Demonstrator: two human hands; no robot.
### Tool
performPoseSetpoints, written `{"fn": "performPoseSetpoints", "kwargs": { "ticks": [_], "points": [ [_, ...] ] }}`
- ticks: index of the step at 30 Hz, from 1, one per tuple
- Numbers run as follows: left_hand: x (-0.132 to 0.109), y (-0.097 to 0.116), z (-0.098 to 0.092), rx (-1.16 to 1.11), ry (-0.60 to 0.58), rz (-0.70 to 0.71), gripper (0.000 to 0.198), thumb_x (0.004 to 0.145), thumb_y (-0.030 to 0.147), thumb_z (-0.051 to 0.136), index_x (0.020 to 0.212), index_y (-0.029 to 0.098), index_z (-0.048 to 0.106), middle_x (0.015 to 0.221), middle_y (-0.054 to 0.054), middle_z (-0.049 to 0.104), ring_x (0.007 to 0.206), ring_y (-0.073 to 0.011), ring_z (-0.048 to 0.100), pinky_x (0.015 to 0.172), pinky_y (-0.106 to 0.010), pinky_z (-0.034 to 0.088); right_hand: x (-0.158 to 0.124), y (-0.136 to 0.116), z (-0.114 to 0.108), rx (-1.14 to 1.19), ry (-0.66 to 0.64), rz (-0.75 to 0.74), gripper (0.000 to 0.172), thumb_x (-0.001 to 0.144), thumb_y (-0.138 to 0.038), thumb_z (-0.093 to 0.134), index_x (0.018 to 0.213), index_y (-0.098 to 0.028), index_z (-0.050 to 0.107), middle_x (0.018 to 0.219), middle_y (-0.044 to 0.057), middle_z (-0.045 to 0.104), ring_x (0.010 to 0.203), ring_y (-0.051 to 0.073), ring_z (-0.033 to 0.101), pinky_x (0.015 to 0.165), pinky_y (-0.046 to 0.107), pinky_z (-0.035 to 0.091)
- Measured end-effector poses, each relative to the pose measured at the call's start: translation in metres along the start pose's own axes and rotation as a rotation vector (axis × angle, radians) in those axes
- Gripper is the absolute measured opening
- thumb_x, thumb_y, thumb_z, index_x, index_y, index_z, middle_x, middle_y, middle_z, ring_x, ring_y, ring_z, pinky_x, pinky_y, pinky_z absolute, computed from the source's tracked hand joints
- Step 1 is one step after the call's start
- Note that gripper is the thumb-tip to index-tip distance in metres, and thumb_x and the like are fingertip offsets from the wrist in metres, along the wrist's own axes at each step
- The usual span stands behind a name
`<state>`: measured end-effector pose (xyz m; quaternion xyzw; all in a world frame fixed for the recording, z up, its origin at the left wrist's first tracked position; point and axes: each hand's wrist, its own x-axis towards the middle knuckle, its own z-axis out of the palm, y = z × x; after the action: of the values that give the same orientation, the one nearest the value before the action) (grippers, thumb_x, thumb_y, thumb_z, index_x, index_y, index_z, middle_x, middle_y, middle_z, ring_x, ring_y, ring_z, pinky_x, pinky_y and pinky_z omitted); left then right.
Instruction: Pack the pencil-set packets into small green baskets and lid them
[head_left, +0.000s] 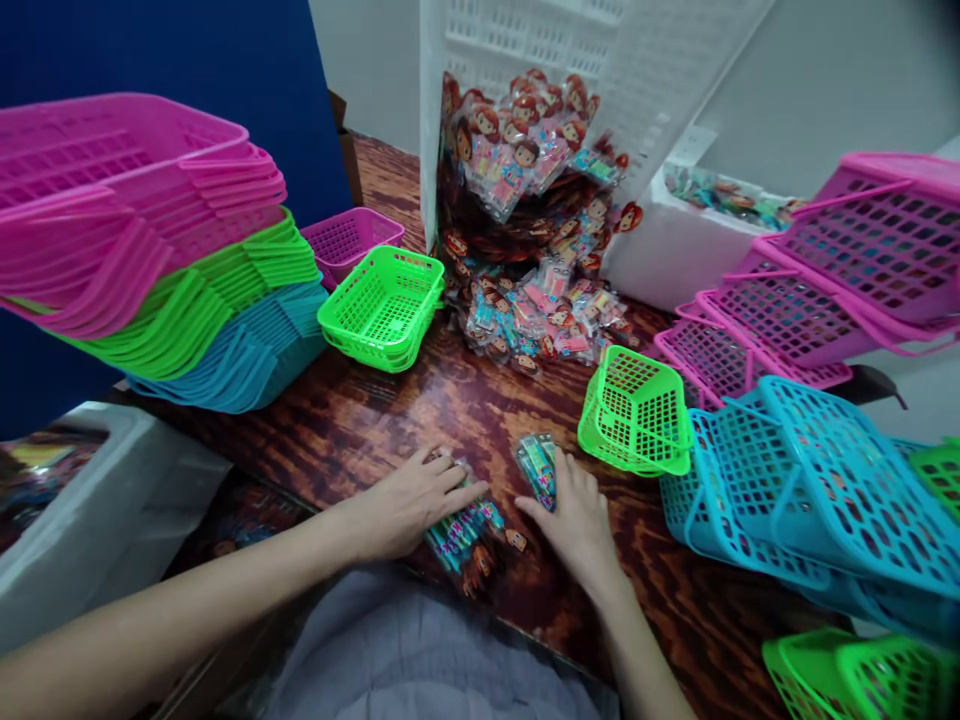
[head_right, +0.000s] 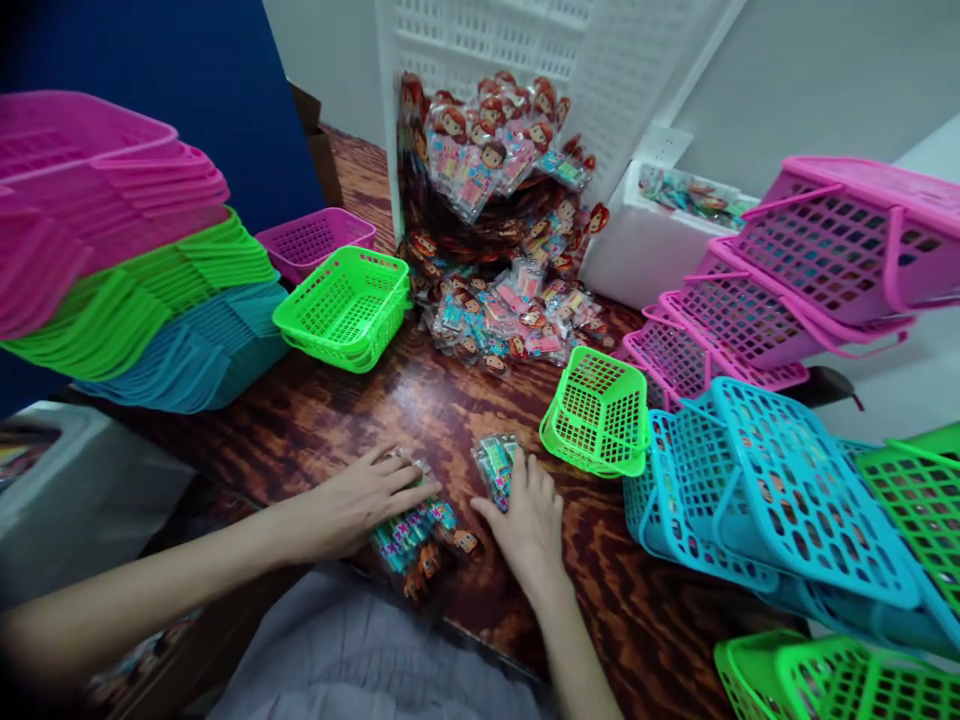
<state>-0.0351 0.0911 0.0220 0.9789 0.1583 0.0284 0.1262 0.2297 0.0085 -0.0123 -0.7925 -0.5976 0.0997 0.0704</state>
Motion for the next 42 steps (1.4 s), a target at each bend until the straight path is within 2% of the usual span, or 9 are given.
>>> {"fn": "performPoseSetpoints", "kwargs": {
  "ticks": [8,15,19,23,26,31,34,37,42],
  "points": [
    [0.002,0.007,0.006,0.046,0.009,0.080,0.044,0.084,0.013,0.054,0.128,0.014,0.051,0.133,-0.016,0.056,0.128,-0.0301,0.047,0.114,-0.047,0.025,-0.008,-0.018,0.000,-0.184,-0.024,-0.160,0.061,0.084,-0.006,0.048,0.144,-0.012,0.044,0.127,0.019,0.059,0.114,0.033,0.055,0.090,0.042,0.052],
    [0.016,0.018,0.006,0.016,-0.046,0.092,0.025,0.086,0.016,0.052,0.111,0.017,0.056,0.103,-0.010,0.064,0.096,-0.0260,0.058,0.094,-0.040,0.043,0.010,-0.024,-0.021,0.148,-0.149,-0.170,0.057,0.083,-0.013,0.048,0.140,-0.016,0.046,0.111,0.010,0.069,0.094,0.023,0.067,0.084,0.031,0.048],
    [0.020,0.023,0.009,0.013,0.042,0.071,0.031,0.086,0.016,0.054,0.117,0.015,0.056,0.120,-0.014,0.061,0.119,-0.0288,0.052,0.117,-0.049,0.026,0.011,-0.038,-0.030,0.236,-0.342,-0.289,0.031,0.084,-0.015,0.049,0.113,-0.019,0.060,0.091,0.005,0.071,0.086,0.021,0.067,0.077,0.028,0.045],
    [0.015,0.022,0.016,0.043,0.147,0.021,0.066,0.079,0.009,0.054,0.143,0.016,0.042,0.156,-0.017,0.034,0.148,-0.0348,0.022,0.121,-0.057,0.010,0.003,-0.043,-0.041,0.429,-0.405,-0.343,0.028,0.093,-0.021,0.044,0.115,-0.021,0.062,0.106,0.006,0.071,0.100,0.021,0.066,0.088,0.029,0.045],
    [0.017,0.018,0.023,0.027,0.127,-0.041,0.102,0.066,0.001,0.054,0.157,0.023,0.013,0.165,-0.015,0.015,0.151,-0.0365,0.009,0.119,-0.057,0.017,-0.007,-0.049,-0.051,0.478,-0.442,-0.372,0.038,0.098,-0.037,0.045,0.129,-0.020,0.058,0.127,0.011,0.065,0.119,0.024,0.059,0.102,0.035,0.042],
    [0.036,0.023,0.027,-0.033,0.003,-0.152,0.107,0.069,0.008,0.056,0.159,0.017,-0.001,0.138,-0.018,0.051,0.126,-0.0353,0.048,0.107,-0.052,0.037,-0.026,-0.068,-0.041,0.258,-0.467,-0.344,0.116,0.061,-0.055,0.085,0.153,-0.010,0.031,0.157,0.024,0.033,0.140,0.039,0.037,0.115,0.052,0.032],
    [0.040,0.026,0.018,-0.058,-0.021,-0.225,0.101,0.070,0.008,0.058,0.159,0.015,0.010,0.131,-0.020,0.056,0.121,-0.0362,0.052,0.106,-0.054,0.038,-0.033,-0.076,-0.026,0.053,-0.343,-0.272,0.091,0.069,-0.033,0.082,0.147,-0.007,0.041,0.149,0.025,0.043,0.134,0.040,0.042,0.111,0.056,0.035],
    [0.031,0.013,0.002,-0.327,-0.038,-0.221,0.099,0.071,0.019,0.072,0.158,0.021,0.024,0.149,-0.018,0.044,0.137,-0.0388,0.040,0.113,-0.056,0.032,-0.034,-0.072,-0.019,0.059,-0.280,-0.268,0.072,0.078,-0.021,0.072,0.144,-0.010,0.046,0.143,0.021,0.050,0.129,0.035,0.048,0.107,0.052,0.041],
    [0.020,-0.013,0.001,-1.127,0.289,-0.467,0.066,0.094,0.057,0.051,0.153,0.029,0.038,0.160,-0.006,0.035,0.147,-0.0296,0.031,0.121,-0.048,0.024,-0.025,-0.062,-0.020,0.163,-0.302,-0.293,0.103,0.067,-0.026,0.084,0.154,-0.017,0.029,0.156,0.016,0.038,0.136,0.033,0.042,0.110,0.049,0.040]
  ]
}}
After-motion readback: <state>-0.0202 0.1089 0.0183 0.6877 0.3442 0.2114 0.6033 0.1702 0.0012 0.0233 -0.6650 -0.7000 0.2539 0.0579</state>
